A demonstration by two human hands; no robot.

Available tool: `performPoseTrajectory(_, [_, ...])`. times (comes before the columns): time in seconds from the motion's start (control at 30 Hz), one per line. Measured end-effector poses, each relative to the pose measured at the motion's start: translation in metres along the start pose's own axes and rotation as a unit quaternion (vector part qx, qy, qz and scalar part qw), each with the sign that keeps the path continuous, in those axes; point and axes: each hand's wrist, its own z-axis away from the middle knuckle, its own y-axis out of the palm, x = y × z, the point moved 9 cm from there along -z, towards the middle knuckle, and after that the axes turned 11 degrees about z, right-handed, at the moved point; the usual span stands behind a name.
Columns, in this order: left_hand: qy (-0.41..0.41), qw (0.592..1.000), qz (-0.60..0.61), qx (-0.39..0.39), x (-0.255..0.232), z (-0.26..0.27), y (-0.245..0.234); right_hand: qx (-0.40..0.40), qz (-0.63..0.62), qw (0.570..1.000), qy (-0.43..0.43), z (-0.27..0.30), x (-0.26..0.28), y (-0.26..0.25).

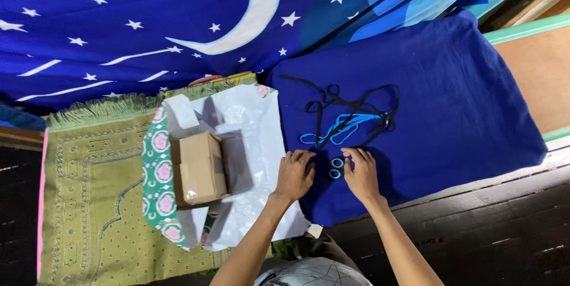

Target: The person places a small cardboard box onto a sheet of white wrapping paper laid on a patterned cloth. They fold the paper around the box, then tie a black ribbon around it to secure the package. The person adjusts the folds and ribbon to complete the wrapping.

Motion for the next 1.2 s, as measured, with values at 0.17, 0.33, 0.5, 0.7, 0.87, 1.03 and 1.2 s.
performPoseTrajectory(0.17, [0.010, 1.000, -0.029, -0.007, -0.007, -0.010, 0.022, -0.020, 0.124, 0.986, -0.112, -0.013, -0.001, -0.004])
performPoseTrajectory(0.33, [0.024, 0.998, -0.057, -0.011, -0.013, -0.016, 0.035, 0.034, 0.141, 0.981, -0.128, -0.018, -0.010, 0.000])
performPoseTrajectory(0.5, [0.041, 0.996, -0.076, 0.008, -0.024, -0.022, 0.043, 0.065, 0.094, 0.988, -0.103, -0.020, -0.010, -0.004])
performPoseTrajectory(0.7, [0.047, 0.999, -0.011, -0.002, -0.030, -0.030, 0.031, -0.005, -0.118, 0.990, -0.076, -0.022, -0.005, -0.032])
performPoseTrajectory(0.87, [0.022, 0.987, 0.154, 0.027, -0.042, -0.030, 0.014, 0.013, -0.225, 0.972, -0.060, -0.025, 0.003, -0.052])
performPoseTrajectory(1.03, [0.108, 0.974, 0.184, 0.072, -0.066, -0.034, 0.019, -0.017, -0.270, 0.960, -0.073, -0.022, 0.013, -0.069])
performPoseTrajectory(1.2, [0.074, 0.946, 0.315, -0.032, -0.015, -0.023, -0.025, -0.153, -0.378, 0.913, -0.015, -0.033, -0.028, -0.096])
